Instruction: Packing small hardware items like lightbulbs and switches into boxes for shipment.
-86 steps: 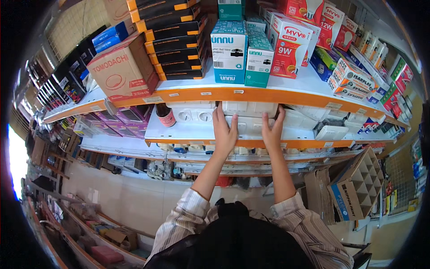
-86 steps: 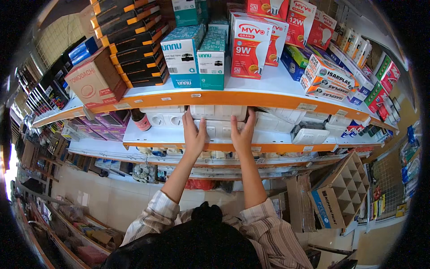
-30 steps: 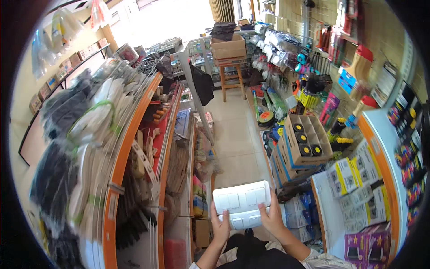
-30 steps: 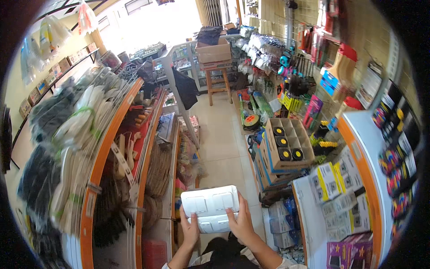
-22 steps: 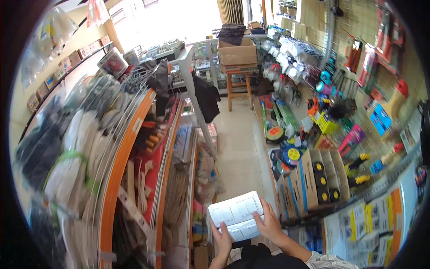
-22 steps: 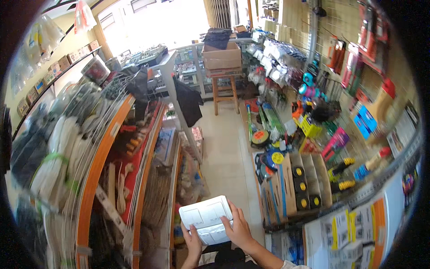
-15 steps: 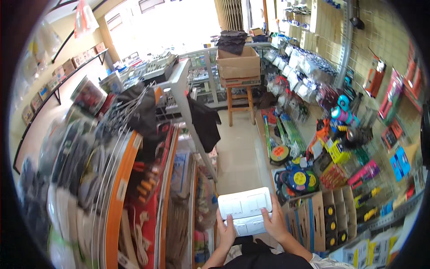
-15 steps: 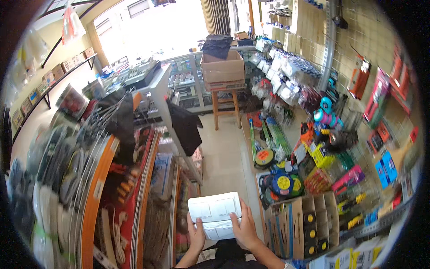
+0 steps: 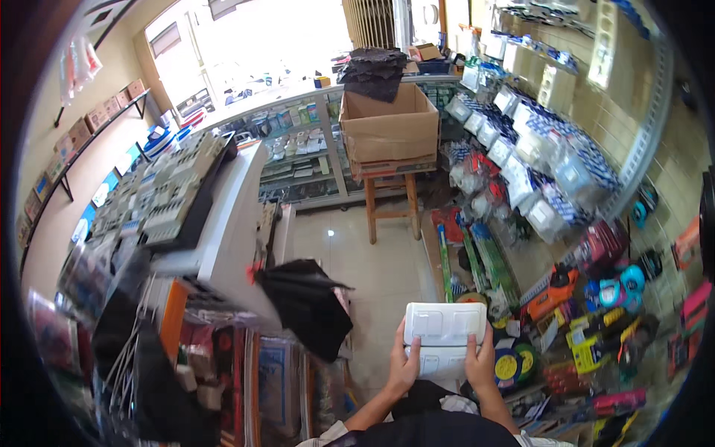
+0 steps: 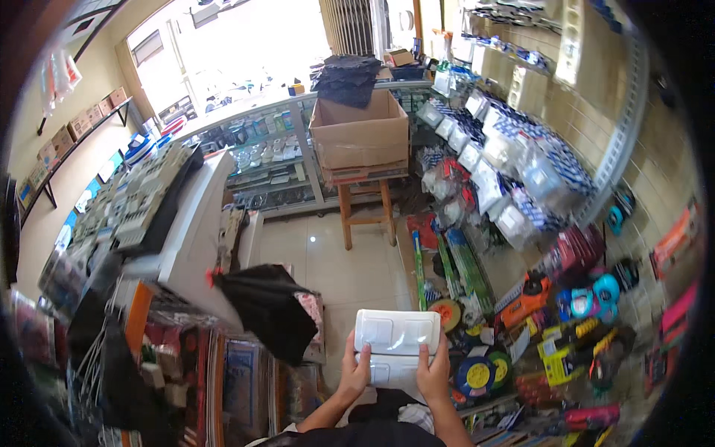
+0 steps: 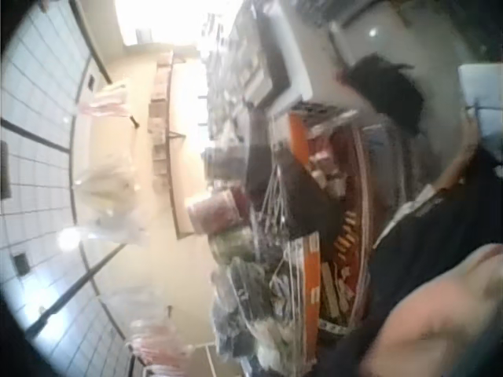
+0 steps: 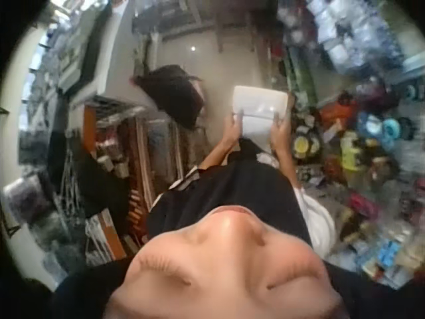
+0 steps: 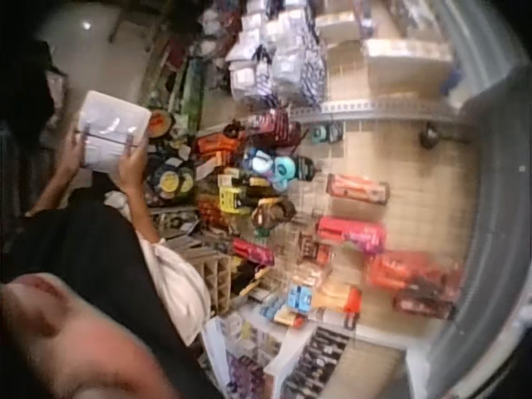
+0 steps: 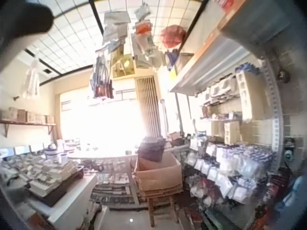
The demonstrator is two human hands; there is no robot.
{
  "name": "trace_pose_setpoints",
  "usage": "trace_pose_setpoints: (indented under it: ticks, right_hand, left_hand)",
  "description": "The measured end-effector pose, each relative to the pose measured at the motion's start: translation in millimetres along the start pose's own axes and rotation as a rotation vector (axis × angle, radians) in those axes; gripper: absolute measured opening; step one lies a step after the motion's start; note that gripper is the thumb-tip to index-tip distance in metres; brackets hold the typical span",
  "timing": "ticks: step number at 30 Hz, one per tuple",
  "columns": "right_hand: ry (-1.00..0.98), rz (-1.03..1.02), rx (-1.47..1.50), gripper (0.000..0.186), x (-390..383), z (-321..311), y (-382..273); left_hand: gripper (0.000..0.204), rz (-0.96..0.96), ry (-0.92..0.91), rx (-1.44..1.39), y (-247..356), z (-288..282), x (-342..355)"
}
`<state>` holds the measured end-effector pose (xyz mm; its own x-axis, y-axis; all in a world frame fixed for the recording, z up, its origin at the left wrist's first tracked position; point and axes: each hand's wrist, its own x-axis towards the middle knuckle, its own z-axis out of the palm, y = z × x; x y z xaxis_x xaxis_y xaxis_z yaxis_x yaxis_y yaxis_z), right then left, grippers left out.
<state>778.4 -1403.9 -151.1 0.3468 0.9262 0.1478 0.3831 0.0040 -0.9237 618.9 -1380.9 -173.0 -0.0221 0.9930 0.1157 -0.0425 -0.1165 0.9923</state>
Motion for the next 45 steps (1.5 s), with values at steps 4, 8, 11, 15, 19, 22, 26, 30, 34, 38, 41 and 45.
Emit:
trace_pose_setpoints:
  ticks: [4, 8, 11, 15, 19, 22, 26, 30, 34, 38, 41, 45]
  right_hand:
    - [-0.078, -0.156, 0.051, 0.049, 135.0, 47.9, -25.5]
    - [-0.165, -0.189, 0.084, 0.048, 251.1, 107.6, -53.1]
    - [-0.192, -0.306, 0.054, 0.049, 333.1, 152.4, -66.7]
    - [-0.236, -0.338, 0.068, 0.049, 449.2, 216.1, -84.4]
    - [-0.204, -0.409, 0.103, 0.049, 564.7, 267.2, -121.4]
    - [-0.130, -0.517, 0.135, 0.049, 659.0, 294.3, -155.2]
    - [-0.054, -0.634, 0.162, 0.048, 797.7, 326.2, -183.6]
    - [-0.111, -0.526, 0.124, 0.049, 948.7, 386.1, -160.6]
    - [-0.358, -0.096, 0.190, 0.043, 1039.0, 466.2, -66.1]
    - [-0.596, 0.298, -0.034, 0.061, 1066.5, 526.3, 28.7]
    - [-0.674, 0.334, -0.118, 0.072, 1070.5, 558.9, 67.2]
    - [-0.812, 0.321, -0.069, 0.075, 1078.6, 589.4, 102.2]
  left_hand:
    - [0.047, 0.107, 0.109, 0.049, 9.1, -4.5, 127.4]
    - [0.044, 0.193, 0.195, 0.045, 12.0, -23.7, 254.6]
    - [0.043, 0.153, 0.249, 0.001, 6.4, -36.1, 345.7]
    - [0.043, 0.202, 0.302, -0.023, 2.9, -52.6, 471.3]
    - [0.042, 0.315, 0.268, -0.001, 29.2, -68.1, 606.7]
    - [0.041, 0.510, 0.225, 0.029, 57.7, -71.6, 714.3]
    - [0.039, 0.616, 0.160, 0.082, 83.1, -70.0, 868.8]
    - [0.042, 0.392, 0.152, 0.139, 53.0, -65.5, 1011.1]
    - [0.055, 0.002, 0.219, 0.355, -50.7, -68.4, 1101.2]
    - [0.075, -0.385, 0.187, 0.419, -166.4, -83.2, 1121.2]
    - [0.075, -0.444, 0.204, 0.338, -228.6, -99.2, 1124.6]
    - [0.073, -0.595, 0.309, 0.339, -283.0, -113.9, 1137.2]
